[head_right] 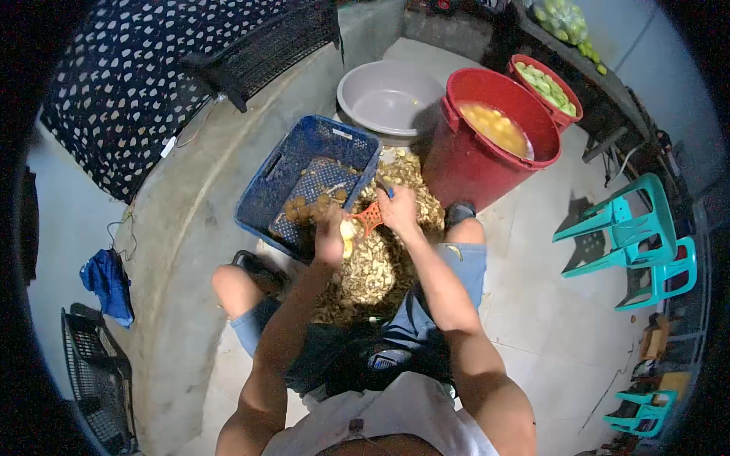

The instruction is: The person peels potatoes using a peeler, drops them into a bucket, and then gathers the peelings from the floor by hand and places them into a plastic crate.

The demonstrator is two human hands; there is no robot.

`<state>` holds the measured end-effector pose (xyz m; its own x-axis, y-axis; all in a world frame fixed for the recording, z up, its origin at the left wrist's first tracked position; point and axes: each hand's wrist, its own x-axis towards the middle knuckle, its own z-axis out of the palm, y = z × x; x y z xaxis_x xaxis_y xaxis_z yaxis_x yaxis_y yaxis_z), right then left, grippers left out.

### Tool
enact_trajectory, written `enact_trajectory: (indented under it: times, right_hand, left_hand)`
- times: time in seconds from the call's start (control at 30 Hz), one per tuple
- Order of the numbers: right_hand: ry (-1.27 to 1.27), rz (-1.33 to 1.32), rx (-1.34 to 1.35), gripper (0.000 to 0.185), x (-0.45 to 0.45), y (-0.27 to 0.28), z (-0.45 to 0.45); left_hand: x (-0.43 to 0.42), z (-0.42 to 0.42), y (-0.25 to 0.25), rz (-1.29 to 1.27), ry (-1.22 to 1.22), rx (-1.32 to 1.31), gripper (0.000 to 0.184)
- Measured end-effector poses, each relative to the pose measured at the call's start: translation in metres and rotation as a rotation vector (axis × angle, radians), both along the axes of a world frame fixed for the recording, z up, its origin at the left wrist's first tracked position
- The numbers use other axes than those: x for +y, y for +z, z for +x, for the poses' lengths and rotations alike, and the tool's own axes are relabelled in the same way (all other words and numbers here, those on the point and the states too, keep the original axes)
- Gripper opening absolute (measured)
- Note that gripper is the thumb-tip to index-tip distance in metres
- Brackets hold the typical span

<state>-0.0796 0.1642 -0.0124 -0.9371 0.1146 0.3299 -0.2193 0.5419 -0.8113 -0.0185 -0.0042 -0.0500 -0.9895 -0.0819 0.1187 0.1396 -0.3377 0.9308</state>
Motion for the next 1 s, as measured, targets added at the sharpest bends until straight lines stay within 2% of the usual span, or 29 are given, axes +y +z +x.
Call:
enact_trajectory:
  times: [0.07,0.1,0.13,0.23,0.27,0.33,0.37,0.4,0.47,0.5,0.53,0.57,0.63,0.67,0.73,0.77,0.8,0.87,0.9,0.93,1.0]
  right_hand:
    - [-0.045,0.146,-0.005,0.034,0.012,-0.010,-0.011]
    - [-0.086,0.143,-0.084,0.034,0.013,-0.004,-0.011]
    - [-0.079,0.146,-0.076,0.034,0.010,0.002,-0.008]
    - [0.034,0.217,-0.147,0.032,-0.005,0.046,0.020]
    - [0.033,0.225,-0.154,0.032,-0.002,0.041,0.018]
    - [0.078,0.169,-0.121,0.031,0.009,0.021,0.005]
    - [-0.021,0.344,-0.134,0.030,0.020,0.002,-0.005]
    - [-0.018,0.346,-0.129,0.030,0.021,0.006,-0.005]
    - [0.015,0.081,-0.007,0.028,0.016,0.020,0.005]
    - [0.070,0.070,-0.022,0.027,0.008,0.036,0.018]
    - [0.065,0.069,-0.033,0.027,0.012,0.024,0.015]
    - [0.055,0.123,0.027,0.026,0.018,0.010,0.005]
    - [-0.063,0.322,0.065,0.024,0.034,0.014,-0.003]
    - [-0.081,0.148,-0.159,0.020,0.036,0.015,-0.007]
    - [0.086,-0.022,0.195,0.019,0.021,0.025,0.008]
    - [0.116,-0.004,0.330,0.018,0.016,0.017,0.009]
    - [0.125,0.184,0.173,0.016,0.026,0.015,0.007]
    - [-0.045,0.213,0.084,0.014,0.036,0.008,-0.002]
    - [-0.150,0.241,0.223,0.014,0.033,0.014,-0.004]
    - [-0.150,0.237,0.232,0.014,0.031,0.021,-0.005]
    - [0.026,0.049,0.232,0.019,0.027,0.028,0.006]
  left_hand:
    - [-0.003,0.007,-0.010,-0.070,-0.125,-0.084,0.034]
    - [-0.004,0.014,0.007,-0.002,-0.154,-0.096,0.034]
    - [-0.006,0.014,0.004,0.000,-0.147,-0.088,0.034]
    - [-0.001,0.007,-0.013,-0.179,-0.045,0.118,0.034]
    - [0.003,0.005,-0.018,-0.244,0.015,0.194,0.034]
    - [0.004,0.017,0.007,-0.306,0.021,0.193,0.034]
    - [0.006,0.016,-0.001,-0.168,-0.028,0.104,0.033]
    - [0.009,0.015,-0.009,-0.027,-0.064,0.012,0.032]
    - [0.010,0.008,-0.026,-0.031,-0.083,0.021,0.030]
    - [0.013,0.006,-0.033,-0.098,-0.046,0.110,0.030]
    - [0.016,0.004,-0.042,-0.164,-0.004,0.196,0.030]
    - [0.019,0.005,-0.051,-0.148,-0.030,0.100,0.029]
    - [0.018,0.009,-0.048,0.138,-0.119,0.002,0.030]
    - [0.018,0.011,-0.045,0.281,-0.151,-0.052,0.031]
    - [0.011,0.022,0.000,0.793,-0.542,-0.378,0.033]
    - [0.011,0.020,-0.001,0.794,-0.545,-0.384,0.033]
    - [0.012,0.016,-0.003,0.747,-0.557,-0.427,0.035]
    - [0.014,0.016,-0.008,0.649,-0.576,-0.515,0.039]
    - [0.016,0.019,0.003,0.681,-0.542,-0.510,0.033]
    - [0.015,0.017,0.003,0.676,-0.543,-0.501,0.033]
    - [0.011,0.017,0.002,0.812,-0.642,-0.679,0.043]
